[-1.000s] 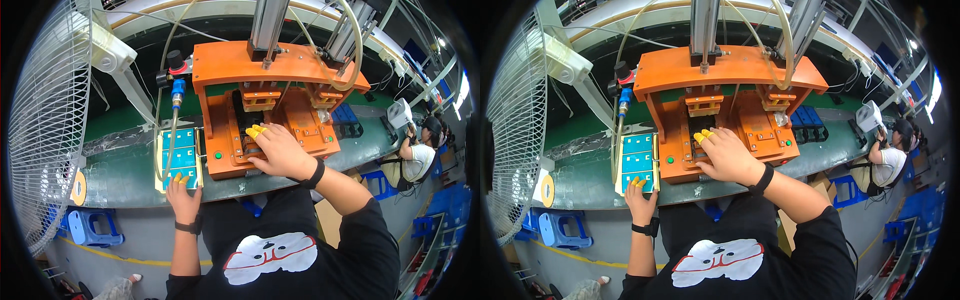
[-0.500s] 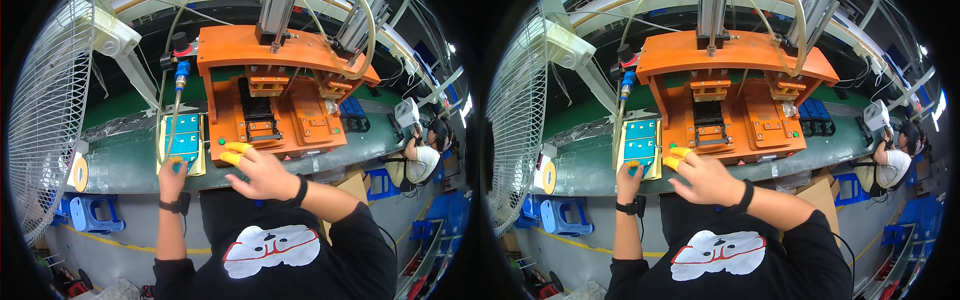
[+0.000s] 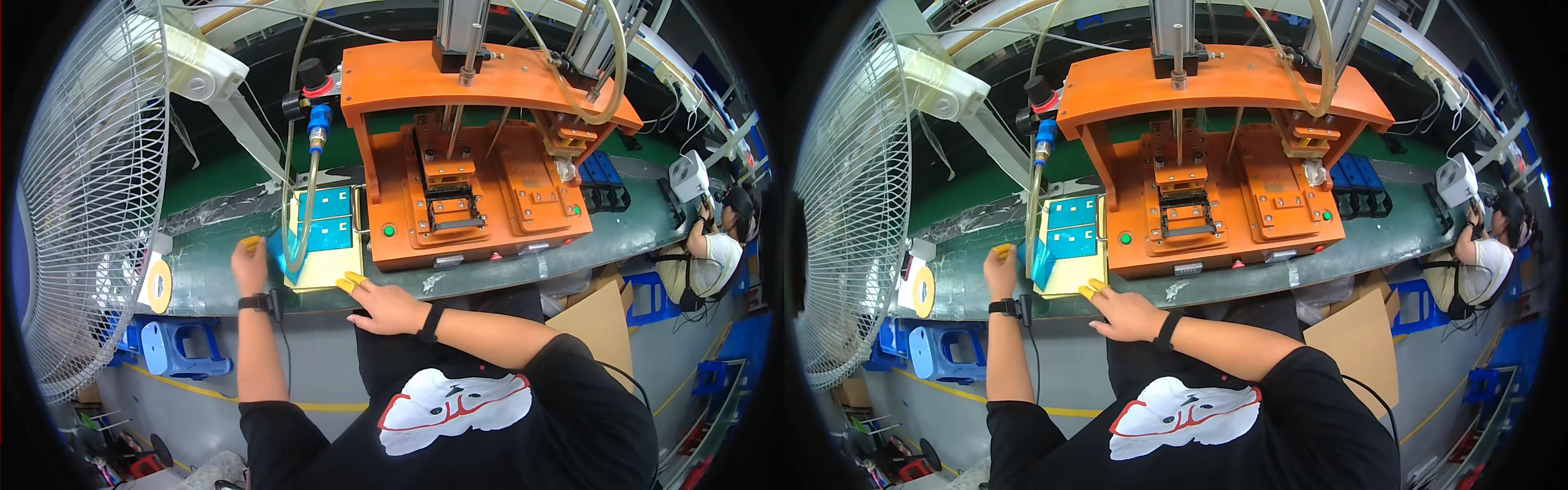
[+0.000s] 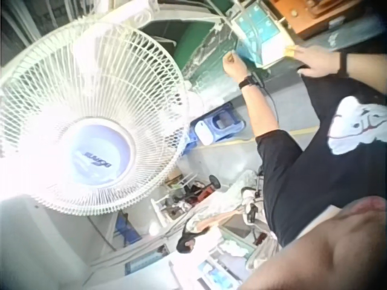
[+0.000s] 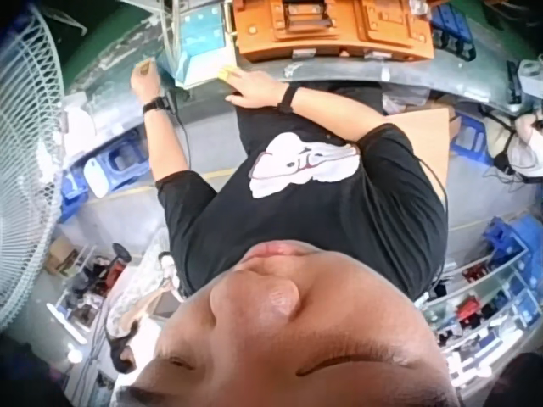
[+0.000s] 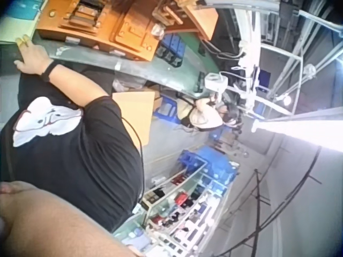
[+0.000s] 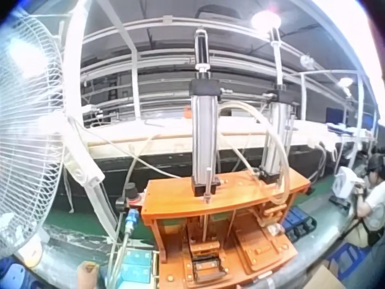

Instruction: Using a pneumatic press machine to join or shape plastic components on an assembly line.

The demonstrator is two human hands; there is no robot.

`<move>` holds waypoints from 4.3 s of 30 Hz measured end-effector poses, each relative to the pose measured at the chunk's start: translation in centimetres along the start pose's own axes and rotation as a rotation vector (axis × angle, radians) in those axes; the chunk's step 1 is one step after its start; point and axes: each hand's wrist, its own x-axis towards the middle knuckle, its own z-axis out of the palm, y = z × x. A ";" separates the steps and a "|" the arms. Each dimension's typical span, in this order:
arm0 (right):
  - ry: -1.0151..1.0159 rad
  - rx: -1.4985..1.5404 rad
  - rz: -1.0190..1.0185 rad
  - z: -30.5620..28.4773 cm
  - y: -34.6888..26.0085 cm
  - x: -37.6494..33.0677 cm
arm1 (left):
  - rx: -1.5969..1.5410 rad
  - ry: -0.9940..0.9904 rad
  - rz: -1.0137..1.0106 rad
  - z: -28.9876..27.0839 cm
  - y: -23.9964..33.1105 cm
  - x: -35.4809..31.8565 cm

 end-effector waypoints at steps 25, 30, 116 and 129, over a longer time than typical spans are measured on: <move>0.813 -0.206 -0.132 -17.9 1.7 -10.4 | -0.555 -0.530 0.140 -3.1 17.4 -17.1; 0.716 -0.423 -0.086 -19.4 2.5 -8.7 | -0.401 -0.586 0.362 -0.2 22.4 -17.3; 0.698 0.009 1.365 -44.1 42.5 -41.9 | -0.278 -0.012 0.391 14.2 28.9 -15.8; 0.090 -0.620 1.021 -41.7 44.6 -13.7 | 0.054 0.027 0.610 14.3 28.0 -15.8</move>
